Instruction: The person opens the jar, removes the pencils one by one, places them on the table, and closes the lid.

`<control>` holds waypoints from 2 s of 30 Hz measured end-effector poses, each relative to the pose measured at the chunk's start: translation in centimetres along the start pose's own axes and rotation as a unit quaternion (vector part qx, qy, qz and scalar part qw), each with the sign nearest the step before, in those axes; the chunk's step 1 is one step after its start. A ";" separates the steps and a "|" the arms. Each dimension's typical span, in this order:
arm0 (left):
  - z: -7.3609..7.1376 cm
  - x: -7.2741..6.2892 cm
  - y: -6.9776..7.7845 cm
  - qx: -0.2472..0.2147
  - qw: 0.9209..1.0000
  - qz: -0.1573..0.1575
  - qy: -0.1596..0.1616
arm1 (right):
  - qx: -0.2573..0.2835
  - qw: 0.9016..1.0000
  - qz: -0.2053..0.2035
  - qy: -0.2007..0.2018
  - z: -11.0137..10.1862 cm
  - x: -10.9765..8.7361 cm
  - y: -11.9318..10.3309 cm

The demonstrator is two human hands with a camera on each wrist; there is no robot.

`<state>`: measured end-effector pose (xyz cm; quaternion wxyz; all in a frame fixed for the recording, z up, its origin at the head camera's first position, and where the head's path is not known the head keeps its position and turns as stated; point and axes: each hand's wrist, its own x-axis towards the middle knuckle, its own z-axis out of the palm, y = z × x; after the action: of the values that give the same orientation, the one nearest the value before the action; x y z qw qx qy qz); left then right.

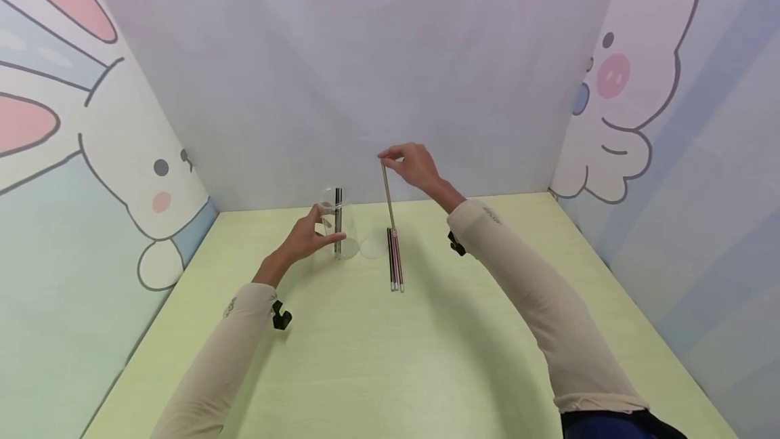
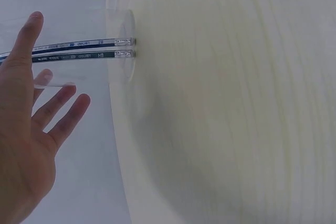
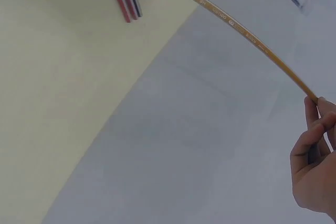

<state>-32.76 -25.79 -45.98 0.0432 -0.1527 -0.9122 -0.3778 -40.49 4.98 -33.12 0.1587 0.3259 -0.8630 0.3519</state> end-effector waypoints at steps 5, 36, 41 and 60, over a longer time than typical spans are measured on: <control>0.1 0.0 -0.2 -0.001 1.000 0.000 0.002 | 0.000 1.000 0.016 -0.015 1.0 -1.6 2.1; 0.2 0.2 -0.5 -0.010 1.000 0.002 0.001 | 0.009 0.978 0.199 -0.055 7.6 -7.6 8.0; 0.2 0.2 -0.4 -0.007 1.000 -0.007 0.001 | 0.001 0.972 0.226 -0.058 8.5 -7.9 8.8; 0.1 0.1 -0.2 0.003 1.000 -0.015 0.001 | 0.000 0.966 0.252 -0.056 11.0 -8.6 8.6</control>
<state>-32.90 -25.89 -46.17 0.0388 -0.1382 -0.9156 -0.3757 -40.42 5.73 -49.54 0.0163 0.1169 -0.9249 0.3615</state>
